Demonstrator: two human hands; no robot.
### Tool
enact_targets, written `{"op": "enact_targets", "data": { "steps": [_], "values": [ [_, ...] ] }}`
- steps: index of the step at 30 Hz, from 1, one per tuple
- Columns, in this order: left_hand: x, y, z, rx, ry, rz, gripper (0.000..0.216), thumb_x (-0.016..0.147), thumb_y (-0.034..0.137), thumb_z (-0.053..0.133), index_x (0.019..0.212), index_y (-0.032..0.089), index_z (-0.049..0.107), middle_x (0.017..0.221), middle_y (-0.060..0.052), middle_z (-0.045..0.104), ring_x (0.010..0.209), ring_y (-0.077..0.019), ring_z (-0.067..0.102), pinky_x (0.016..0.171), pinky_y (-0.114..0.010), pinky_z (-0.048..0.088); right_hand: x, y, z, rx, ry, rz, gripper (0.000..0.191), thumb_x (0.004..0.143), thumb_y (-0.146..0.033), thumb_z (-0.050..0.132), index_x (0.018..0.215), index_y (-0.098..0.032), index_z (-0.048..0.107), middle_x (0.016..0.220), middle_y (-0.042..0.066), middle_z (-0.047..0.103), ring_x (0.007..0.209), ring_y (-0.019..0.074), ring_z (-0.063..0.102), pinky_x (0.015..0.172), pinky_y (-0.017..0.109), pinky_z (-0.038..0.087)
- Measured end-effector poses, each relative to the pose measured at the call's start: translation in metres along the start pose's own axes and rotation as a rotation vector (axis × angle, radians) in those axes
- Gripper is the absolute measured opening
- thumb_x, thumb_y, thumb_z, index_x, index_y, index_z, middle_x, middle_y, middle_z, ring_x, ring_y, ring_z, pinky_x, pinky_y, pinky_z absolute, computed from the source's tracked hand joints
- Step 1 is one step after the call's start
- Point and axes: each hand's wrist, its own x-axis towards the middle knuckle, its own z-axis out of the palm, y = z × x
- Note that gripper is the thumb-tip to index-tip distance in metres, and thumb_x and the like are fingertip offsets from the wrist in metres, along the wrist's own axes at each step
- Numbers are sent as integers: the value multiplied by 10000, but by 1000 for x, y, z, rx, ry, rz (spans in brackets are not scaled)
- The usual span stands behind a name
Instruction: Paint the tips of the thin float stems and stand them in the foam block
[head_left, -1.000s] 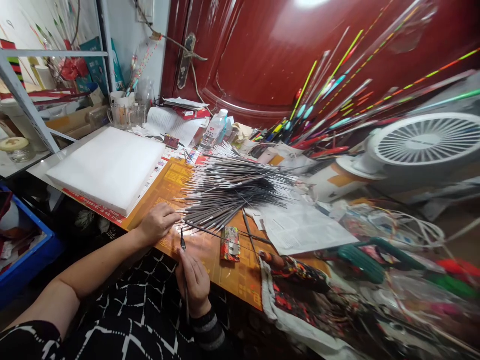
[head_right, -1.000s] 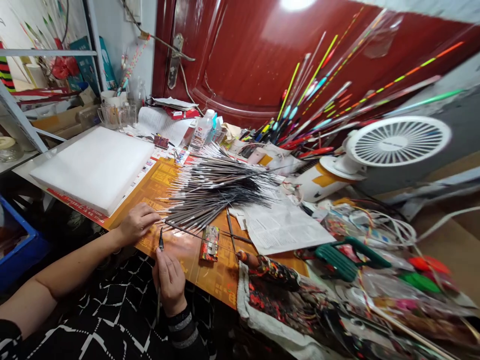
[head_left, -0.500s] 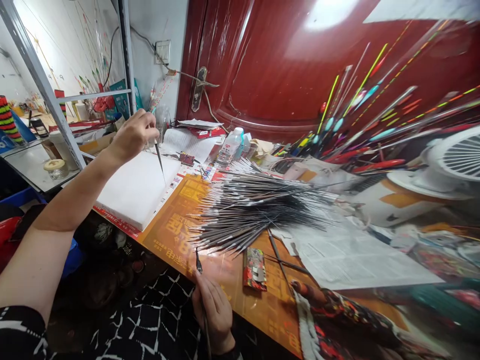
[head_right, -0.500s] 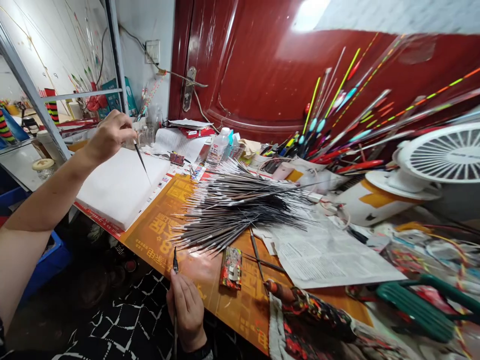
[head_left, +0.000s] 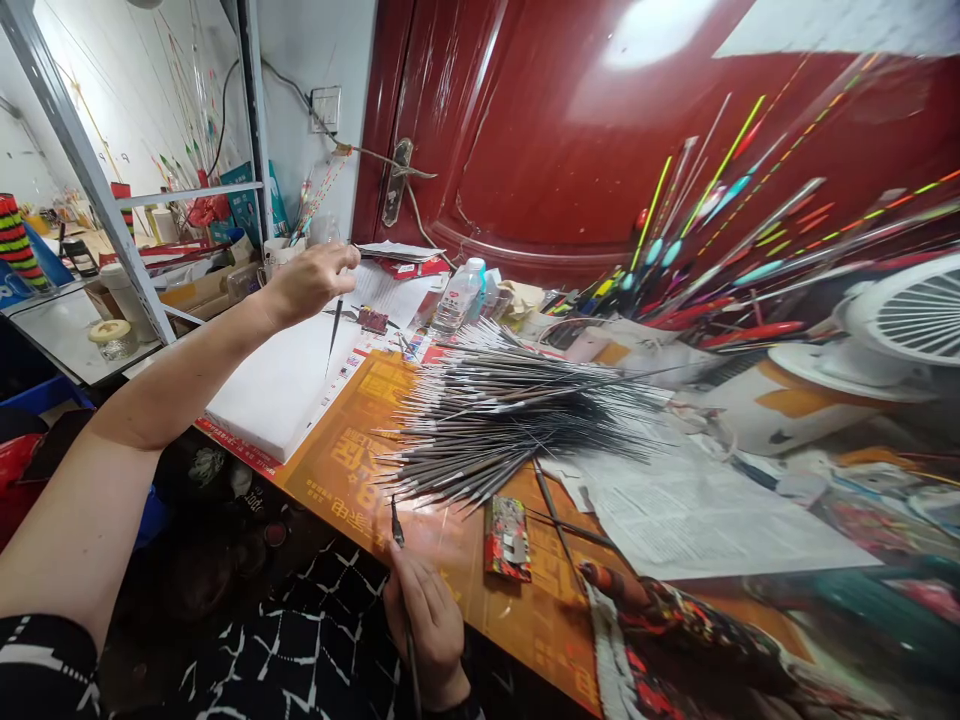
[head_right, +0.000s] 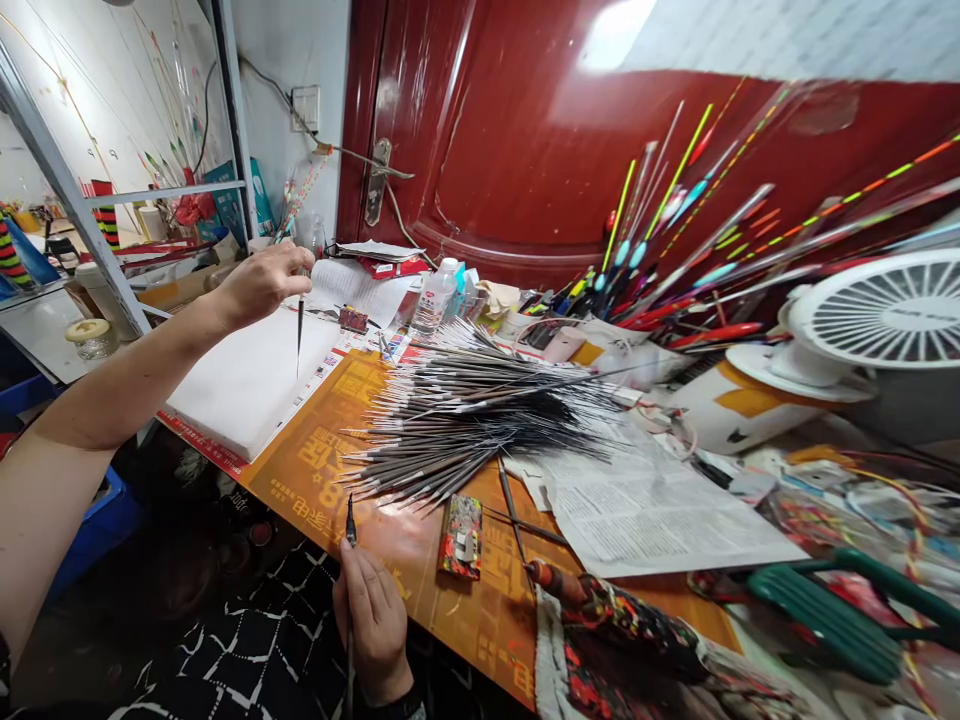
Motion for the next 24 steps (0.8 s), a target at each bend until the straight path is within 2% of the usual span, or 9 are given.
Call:
{"op": "enact_targets", "data": {
  "steps": [4, 6, 7, 9, 12, 15, 17, 20, 24],
  "values": [
    [-30, 17, -12, 55, 93, -28, 457, 1021, 86, 304, 1390, 222, 536, 1428, -88, 523, 1312, -238, 539, 1140, -523, 445, 2, 1, -4, 32, 27, 16, 564, 941, -40, 585, 1484, -168, 506, 1093, 106, 762, 957, 227, 753, 804, 348, 665],
    [-63, 21, -15, 71, 143, -66, 454, 1028, 120, 349, 1445, 236, 487, 1445, -102, 518, 1360, -247, 502, 1145, -510, 445, 3, 1, -9, 59, 48, 55, 560, 939, -41, 588, 1473, -196, 521, 1091, 92, 763, 947, 226, 756, 790, 348, 668],
    [-83, 21, -15, 63, 126, -77, 410, 1034, 182, 415, 1433, 221, 502, 1414, -117, 545, 1350, -259, 509, 1138, -501, 453, 4, 0, -13, 74, 54, 91, 558, 935, -38, 593, 1462, -211, 534, 1091, 84, 763, 939, 225, 757, 787, 352, 670],
    [-129, 20, -8, 20, -21, -49, 386, 1014, 369, 557, 1365, 209, 573, 1317, -129, 616, 1258, -273, 573, 1093, -477, 484, 5, -1, -21, 106, 63, 183, 530, 929, -38, 602, 1420, -234, 574, 1081, 69, 763, 913, 223, 760, 789, 362, 671],
    [-194, 19, 9, -60, -285, -11, 632, 891, 675, 645, 1357, 250, 607, 1378, -129, 607, 1245, -296, 576, 1067, -452, 478, 4, -5, -31, 174, 68, 391, 360, 961, -113, 597, 1299, -223, 660, 1042, 65, 769, 858, 219, 764, 788, 363, 670],
    [-236, 28, 29, -52, -423, -82, 725, 865, 735, 628, 1423, 277, 558, 1465, -111, 557, 1317, -305, 522, 1082, -429, 428, 2, -7, -36, 239, 87, 624, 246, 1007, -264, 579, 1199, -169, 700, 1004, 94, 772, 826, 230, 768, 773, 361, 666],
    [-246, 36, 39, 33, -471, -198, 661, 906, 639, 643, 1460, 302, 518, 1503, -93, 524, 1347, -304, 485, 1097, -423, 372, 2, -8, -38, 260, 113, 742, 285, 1014, -354, 577, 1158, -147, 710, 962, 103, 773, 798, 235, 769, 748, 351, 663],
    [-242, 49, 50, 169, -474, -293, 639, 918, 524, 678, 1495, 345, 471, 1531, -89, 488, 1331, -329, 443, 1068, -432, 324, 4, -7, -41, 312, 121, 839, 339, 1002, -436, 591, 1109, -146, 728, 895, 100, 776, 735, 234, 765, 687, 329, 661],
    [-229, 55, 62, 250, -419, -283, 744, 862, 642, 692, 1502, 331, 475, 1392, -140, 569, 1155, -340, 481, 977, -428, 335, 6, -12, -43, 348, 103, 948, 340, 975, -454, 629, 1080, -155, 753, 846, 97, 776, 664, 234, 752, 620, 320, 651]
  ]
}}
